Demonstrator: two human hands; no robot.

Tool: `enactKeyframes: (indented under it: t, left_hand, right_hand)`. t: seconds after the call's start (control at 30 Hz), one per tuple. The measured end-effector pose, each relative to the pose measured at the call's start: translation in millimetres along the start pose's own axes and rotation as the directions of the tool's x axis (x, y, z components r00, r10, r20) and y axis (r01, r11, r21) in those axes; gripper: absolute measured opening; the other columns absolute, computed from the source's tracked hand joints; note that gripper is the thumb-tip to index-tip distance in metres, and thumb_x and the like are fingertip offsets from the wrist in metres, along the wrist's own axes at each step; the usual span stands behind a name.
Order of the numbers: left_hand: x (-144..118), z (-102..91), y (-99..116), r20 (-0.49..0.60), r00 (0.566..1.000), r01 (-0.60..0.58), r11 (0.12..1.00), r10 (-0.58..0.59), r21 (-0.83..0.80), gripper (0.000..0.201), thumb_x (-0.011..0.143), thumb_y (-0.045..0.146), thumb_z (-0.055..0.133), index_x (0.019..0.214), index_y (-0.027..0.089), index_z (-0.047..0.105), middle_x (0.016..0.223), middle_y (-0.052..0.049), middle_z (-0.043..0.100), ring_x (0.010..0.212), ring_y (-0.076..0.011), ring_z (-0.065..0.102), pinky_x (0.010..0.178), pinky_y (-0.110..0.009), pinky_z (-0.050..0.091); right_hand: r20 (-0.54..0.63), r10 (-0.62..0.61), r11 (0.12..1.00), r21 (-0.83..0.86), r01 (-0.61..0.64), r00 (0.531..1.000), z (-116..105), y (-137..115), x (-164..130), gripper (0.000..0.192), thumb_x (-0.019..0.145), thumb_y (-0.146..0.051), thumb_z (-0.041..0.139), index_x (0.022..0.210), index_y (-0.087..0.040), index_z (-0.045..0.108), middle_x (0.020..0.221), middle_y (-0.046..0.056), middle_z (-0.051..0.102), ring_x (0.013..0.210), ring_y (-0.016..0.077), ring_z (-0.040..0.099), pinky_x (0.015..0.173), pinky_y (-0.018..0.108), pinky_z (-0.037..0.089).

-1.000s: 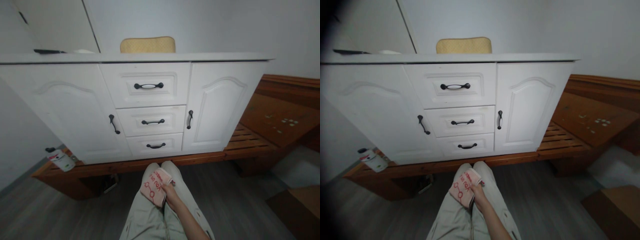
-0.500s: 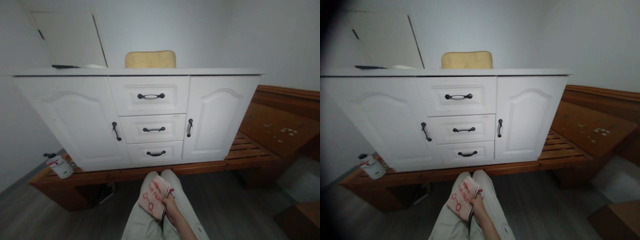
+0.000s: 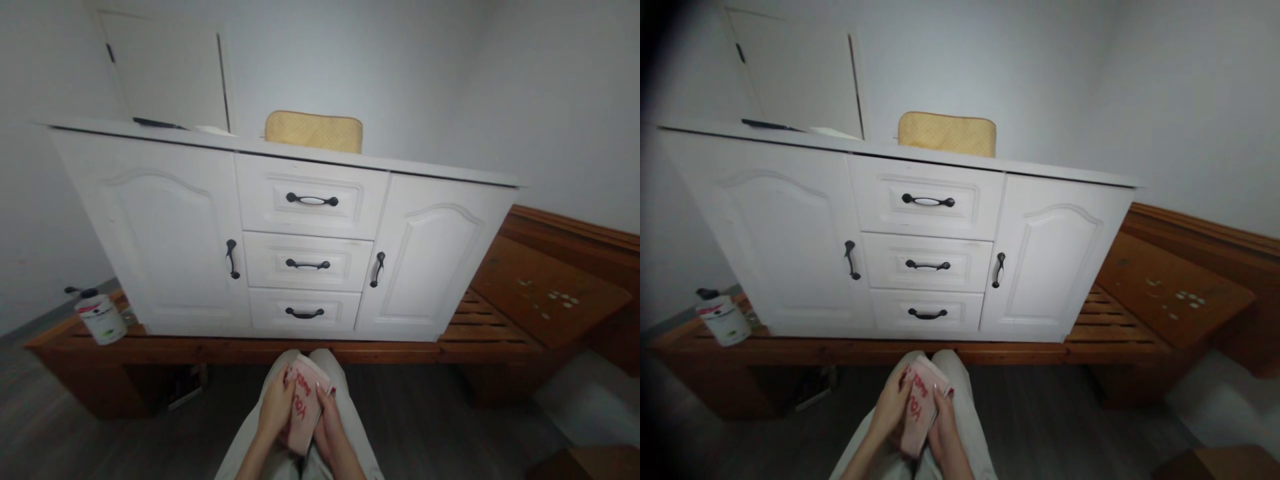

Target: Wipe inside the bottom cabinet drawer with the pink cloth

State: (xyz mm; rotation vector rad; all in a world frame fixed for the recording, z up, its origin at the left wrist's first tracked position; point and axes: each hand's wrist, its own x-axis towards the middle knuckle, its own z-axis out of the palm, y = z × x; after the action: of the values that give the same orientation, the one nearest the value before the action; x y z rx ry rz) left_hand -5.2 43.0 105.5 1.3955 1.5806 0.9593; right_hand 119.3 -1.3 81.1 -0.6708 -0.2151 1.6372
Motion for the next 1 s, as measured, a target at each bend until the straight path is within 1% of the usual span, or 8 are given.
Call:
enactKeyframes:
  t: [0.13,0.27,0.37,0.47,0.6,0.8,0.9,1.0]
  left_hand:
    - [-17.0,-25.8,18.2,0.197,0.979,0.096,0.98,-0.061,-0.174,0.061,0.084,0.055,0.048,0.118,0.007,0.06,0.112,-0.021,0.071,0.107,-0.0348,0.067,0.099,-0.049,0.05]
    - [-36.1,-41.0,12.4,0.499,0.859,0.382,0.792,-0.114,-0.477,0.043,0.088,0.054,0.054,0.09,0.013,0.066,0.084,-0.011,0.076,0.08,-0.0239,0.071,0.08,-0.038,0.057]
    - [-44.1,-36.1,-13.1,0.474,0.867,0.472,0.553,-0.151,-0.687,0.023,0.082,0.036,0.071,0.09,0.016,0.067,0.08,-0.003,0.077,0.078,-0.018,0.07,0.08,-0.031,0.056]
    - [-44.5,-27.3,-30.6,0.411,0.885,0.463,0.505,-0.218,-0.728,0.024,0.075,0.033,0.079,0.09,0.018,0.065,0.08,0.0,0.077,0.078,-0.0189,0.071,0.078,-0.033,0.057]
    - [-41.4,-23.4,-29.2,0.377,0.892,0.452,0.534,-0.25,-0.714,0.033,0.07,0.039,0.083,0.087,0.019,0.063,0.073,-0.001,0.075,0.069,-0.0201,0.071,0.073,-0.034,0.057]
    - [-39.4,-30.5,-28.1,0.216,0.956,0.29,0.742,-0.198,-0.605,0.048,0.063,0.055,0.083,0.086,0.016,0.069,0.079,-0.003,0.077,0.073,-0.0197,0.069,0.073,-0.03,0.056]
    - [-37.0,-31.6,-28.5,0.142,0.974,0.226,0.819,-0.177,-0.527,0.059,0.054,0.062,0.085,0.088,0.015,0.073,0.082,-0.007,0.078,0.087,-0.0268,0.071,0.082,-0.034,0.058]
    - [-35.0,-27.1,-22.5,0.166,0.968,0.249,0.811,-0.188,-0.529,0.061,0.042,0.062,0.089,0.081,0.018,0.073,0.076,-0.008,0.077,0.09,-0.0356,0.073,0.089,-0.046,0.059]
  right_hand:
    - [0.004,0.098,0.995,0.01,-0.099,0.995,5.4,-5.5,-8.4,0.041,0.066,-0.037,0.081,0.098,-0.014,0.07,0.09,0.011,0.08,0.094,0.0305,0.073,0.09,0.05,0.056]
    - [0.019,0.109,0.993,-0.053,-0.107,0.994,3.1,-5.5,-17.1,0.038,0.065,-0.037,0.082,0.093,-0.015,0.069,0.087,0.009,0.079,0.087,0.0283,0.073,0.089,0.048,0.057]
    - [0.042,0.066,0.988,-0.142,-0.059,0.997,-3.0,-5.6,-23.4,0.038,0.068,-0.04,0.081,0.094,-0.015,0.068,0.088,0.009,0.079,0.084,0.0272,0.074,0.091,0.048,0.056]
    - [0.112,0.023,0.976,-0.219,0.002,0.993,-5.5,-7.5,-26.9,0.047,0.069,-0.042,0.081,0.103,-0.013,0.067,0.097,0.014,0.079,0.092,0.0307,0.074,0.093,0.051,0.055]
    - [0.139,-0.017,0.961,-0.272,0.054,0.99,-3.5,-9.5,-22.7,0.064,0.059,-0.041,0.088,0.111,-0.013,0.064,0.107,0.016,0.078,0.096,0.0337,0.074,0.096,0.054,0.053]
    - [0.088,-0.095,0.844,-0.52,0.127,0.992,-15.9,-1.1,-6.6,0.077,0.044,-0.049,0.092,0.106,-0.014,0.066,0.106,0.016,0.078,0.102,0.0389,0.071,0.097,0.057,0.052]
    - [0.133,-0.067,0.824,-0.552,0.13,0.989,-22.4,6.7,-3.1,0.086,0.039,-0.046,0.094,0.113,-0.015,0.063,0.109,0.016,0.077,0.104,0.0404,0.071,0.097,0.059,0.052]
    - [0.154,-0.058,0.812,-0.568,0.137,0.986,-21.1,9.8,-3.3,0.08,0.043,-0.042,0.094,0.113,-0.019,0.063,0.113,0.014,0.075,0.111,0.0383,0.068,0.099,0.056,0.053]
